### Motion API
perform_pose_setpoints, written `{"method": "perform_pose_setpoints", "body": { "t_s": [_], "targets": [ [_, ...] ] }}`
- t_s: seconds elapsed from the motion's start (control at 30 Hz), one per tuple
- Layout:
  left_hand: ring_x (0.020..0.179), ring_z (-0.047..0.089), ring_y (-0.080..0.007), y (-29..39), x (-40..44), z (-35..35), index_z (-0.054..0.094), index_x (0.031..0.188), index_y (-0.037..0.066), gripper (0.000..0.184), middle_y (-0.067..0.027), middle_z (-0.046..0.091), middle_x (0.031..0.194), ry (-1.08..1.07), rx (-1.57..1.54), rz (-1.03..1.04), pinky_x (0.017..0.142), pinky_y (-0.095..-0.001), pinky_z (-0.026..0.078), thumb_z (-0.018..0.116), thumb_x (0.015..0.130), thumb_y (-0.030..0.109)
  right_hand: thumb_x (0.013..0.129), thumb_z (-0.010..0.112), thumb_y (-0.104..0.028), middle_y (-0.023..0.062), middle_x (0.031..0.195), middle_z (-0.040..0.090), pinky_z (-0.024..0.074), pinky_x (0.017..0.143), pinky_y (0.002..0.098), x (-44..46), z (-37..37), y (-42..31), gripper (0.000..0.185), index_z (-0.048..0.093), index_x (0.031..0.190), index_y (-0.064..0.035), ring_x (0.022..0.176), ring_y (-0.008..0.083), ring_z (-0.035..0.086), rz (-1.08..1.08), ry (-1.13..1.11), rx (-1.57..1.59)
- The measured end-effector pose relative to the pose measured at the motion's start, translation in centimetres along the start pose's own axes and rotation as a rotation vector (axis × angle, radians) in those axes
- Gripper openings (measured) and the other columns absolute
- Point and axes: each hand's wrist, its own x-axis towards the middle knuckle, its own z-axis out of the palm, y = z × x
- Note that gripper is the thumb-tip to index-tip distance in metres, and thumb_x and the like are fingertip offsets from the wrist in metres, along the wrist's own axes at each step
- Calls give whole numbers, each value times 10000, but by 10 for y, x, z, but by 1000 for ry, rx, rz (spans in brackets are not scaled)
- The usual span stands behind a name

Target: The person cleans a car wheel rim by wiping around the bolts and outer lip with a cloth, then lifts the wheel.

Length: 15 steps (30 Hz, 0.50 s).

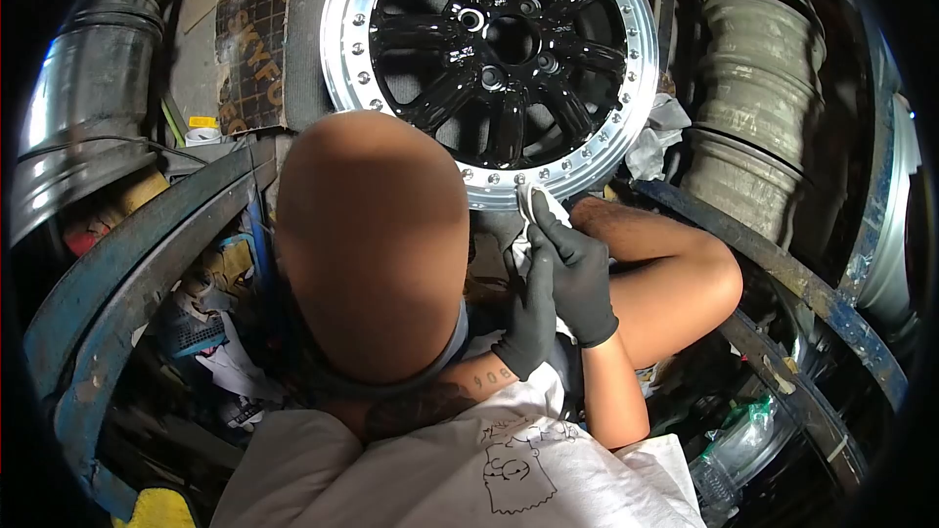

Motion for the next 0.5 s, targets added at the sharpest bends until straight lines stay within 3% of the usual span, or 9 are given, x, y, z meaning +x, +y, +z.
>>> {"method": "perform_pose_setpoints", "body": {
  "t_s": [0.07,0.27,0.37,0.5],
  "targets": [
    [1255,545,-200,-4,2,-3,455,1477,-1,505,-132,554,1382,27,-36,-24,1054,-344,458,428,1128,364,894,688,-124,203,895,737,575,705,385,-1,3,1,589,600,1475,-92,741,345,722,-131,22,-218],
    [1200,543,-179,-27,12,-7,496,1432,2,483,-101,555,1336,48,-340,-153,1040,-328,460,432,1127,371,896,659,-217,115,837,685,520,551,427,-2,0,-3,625,578,1515,-178,614,288,676,-257,-25,-649],
    [1268,542,-154,-36,14,-6,493,1466,82,478,-61,581,1376,52,-392,-172,1110,-336,435,393,1137,414,893,666,-223,106,845,674,521,545,416,0,-4,2,647,559,1531,-187,601,287,667,-305,-75,-722],
    [1290,539,-157,-39,17,-4,473,1498,78,514,-64,575,1395,49,-368,-130,1119,-339,436,369,1139,431,891,660,-233,104,849,679,524,538,404,5,-3,-1,647,561,1529,-193,596,288,668,-306,-71,-734]
  ]
}}
